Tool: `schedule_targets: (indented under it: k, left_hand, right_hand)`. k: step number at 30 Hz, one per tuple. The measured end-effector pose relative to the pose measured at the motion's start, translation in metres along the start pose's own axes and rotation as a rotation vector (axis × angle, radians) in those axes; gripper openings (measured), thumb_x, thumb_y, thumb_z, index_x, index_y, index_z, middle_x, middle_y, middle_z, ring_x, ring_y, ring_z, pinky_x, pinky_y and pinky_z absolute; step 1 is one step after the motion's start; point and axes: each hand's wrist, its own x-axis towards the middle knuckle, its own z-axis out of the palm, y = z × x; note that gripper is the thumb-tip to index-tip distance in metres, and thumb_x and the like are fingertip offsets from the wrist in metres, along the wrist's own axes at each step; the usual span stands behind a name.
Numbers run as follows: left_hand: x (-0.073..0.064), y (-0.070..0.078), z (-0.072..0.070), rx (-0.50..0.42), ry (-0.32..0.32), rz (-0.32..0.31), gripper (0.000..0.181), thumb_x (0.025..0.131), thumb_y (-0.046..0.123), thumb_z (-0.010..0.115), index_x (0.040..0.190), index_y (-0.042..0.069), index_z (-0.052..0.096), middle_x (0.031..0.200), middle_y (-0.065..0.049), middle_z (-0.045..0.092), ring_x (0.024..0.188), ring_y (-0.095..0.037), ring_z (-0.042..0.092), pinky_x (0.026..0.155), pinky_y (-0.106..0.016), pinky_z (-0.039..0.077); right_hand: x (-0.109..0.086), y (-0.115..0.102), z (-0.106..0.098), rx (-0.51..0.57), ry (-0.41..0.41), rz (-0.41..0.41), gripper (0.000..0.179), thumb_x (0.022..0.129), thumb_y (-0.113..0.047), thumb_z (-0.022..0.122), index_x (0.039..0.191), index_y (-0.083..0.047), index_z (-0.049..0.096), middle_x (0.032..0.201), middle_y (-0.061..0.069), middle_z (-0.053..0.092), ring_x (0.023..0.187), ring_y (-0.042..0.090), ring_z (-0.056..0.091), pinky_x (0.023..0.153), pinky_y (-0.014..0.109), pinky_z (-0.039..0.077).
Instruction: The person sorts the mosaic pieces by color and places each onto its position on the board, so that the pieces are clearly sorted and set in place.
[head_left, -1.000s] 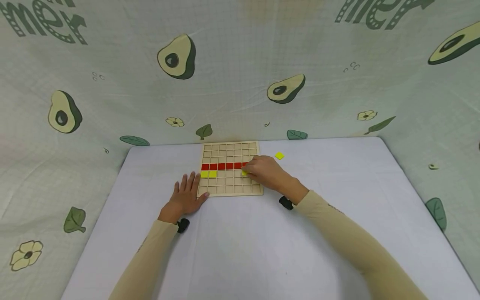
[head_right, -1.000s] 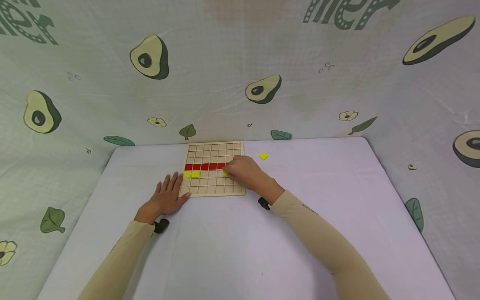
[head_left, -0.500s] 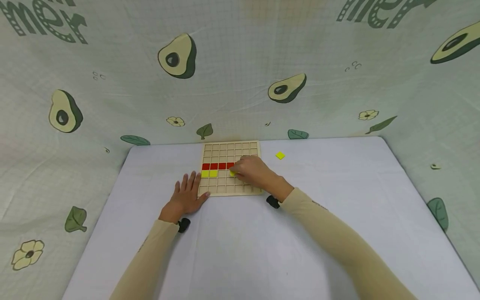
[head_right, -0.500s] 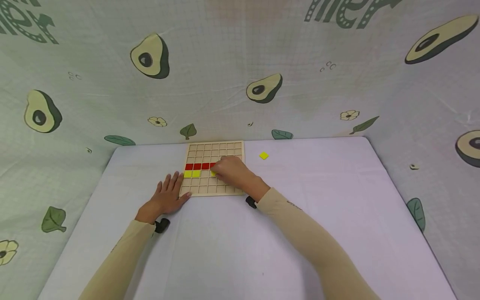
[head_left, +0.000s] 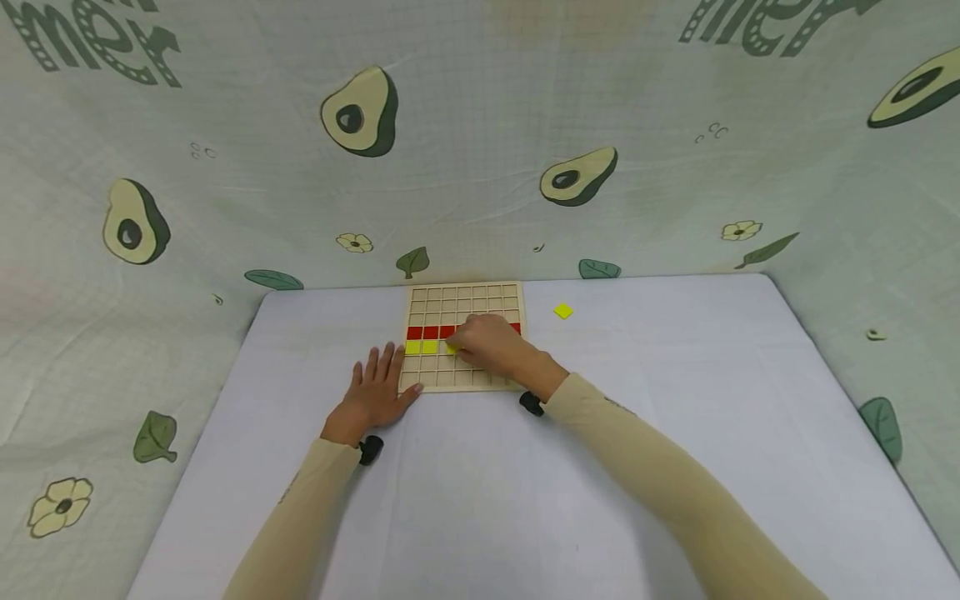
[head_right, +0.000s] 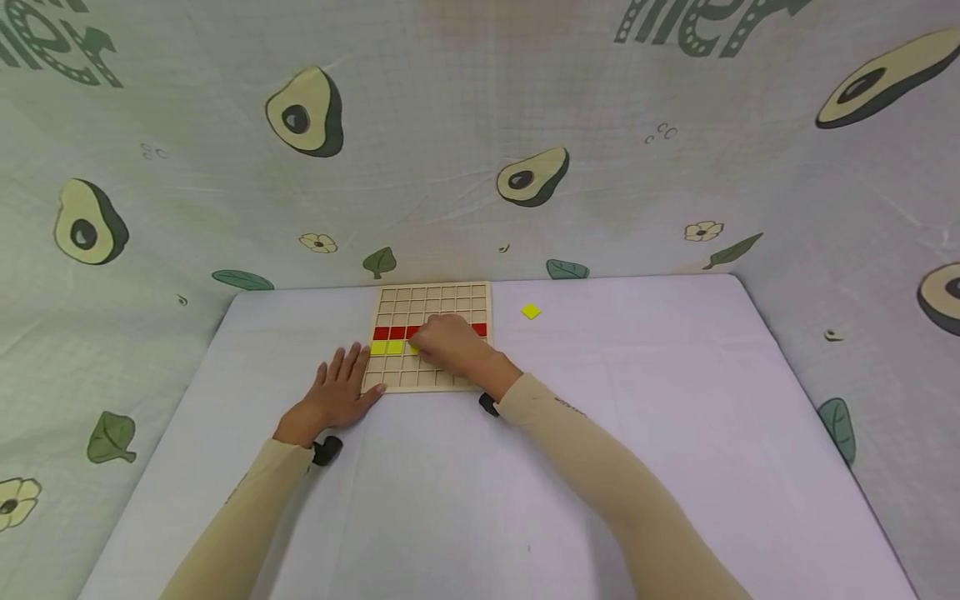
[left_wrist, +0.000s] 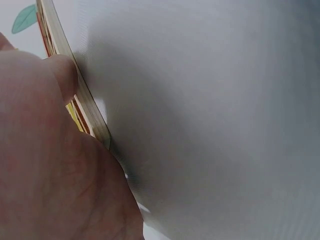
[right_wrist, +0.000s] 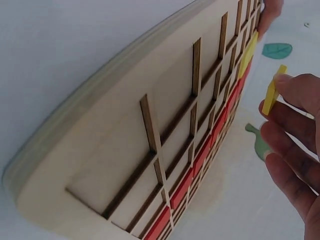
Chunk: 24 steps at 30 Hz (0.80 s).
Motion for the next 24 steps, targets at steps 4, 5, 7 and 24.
schedule_targets:
  k: [4,5,7,24]
  left_hand:
    - [0.002,0.000,0.000,0.000,0.010,0.007,0.086,0.110,0.047,0.046,0.168,-0.003,0.007,0.175,-0.027,0.001,0.161,-0.049,-0.002,0.127,-0.067,0.001]
    - [0.002,0.000,0.001,0.004,0.015,0.012,0.085,0.110,0.047,0.045,0.168,-0.003,0.008,0.175,-0.027,0.001,0.161,-0.050,-0.002,0.127,-0.067,0.001]
    - [0.004,-0.001,0.002,0.012,0.013,0.016,0.086,0.110,0.049,0.044,0.168,-0.003,0.006,0.175,-0.027,0.000,0.161,-0.049,-0.003,0.127,-0.067,0.001]
    - [-0.001,0.000,-0.001,0.005,0.017,0.018,0.086,0.109,0.047,0.047,0.167,-0.004,0.008,0.175,-0.027,0.002,0.161,-0.050,-0.001,0.127,-0.067,0.002]
  right_hand:
    - [0.005,0.000,0.003,-0.001,-0.028,0.015,0.007,0.100,-0.011,0.074,0.098,-0.014,0.080,0.088,-0.001,0.077,0.081,0.019,0.068,0.074,0.032,0.058]
    - [0.007,0.000,0.004,-0.001,-0.036,0.021,0.007,0.100,-0.012,0.074,0.097,-0.015,0.079,0.086,-0.001,0.076,0.080,0.019,0.067,0.074,0.032,0.058]
    - [0.010,0.000,0.005,-0.002,-0.047,0.030,0.008,0.101,-0.013,0.073,0.095,-0.015,0.078,0.084,-0.001,0.075,0.080,0.019,0.066,0.074,0.032,0.057]
    - [0.024,-0.010,0.020,-0.065,-0.057,0.072,0.010,0.101,-0.012,0.073,0.102,-0.012,0.083,0.092,0.001,0.080,0.086,0.022,0.071,0.083,0.033,0.061]
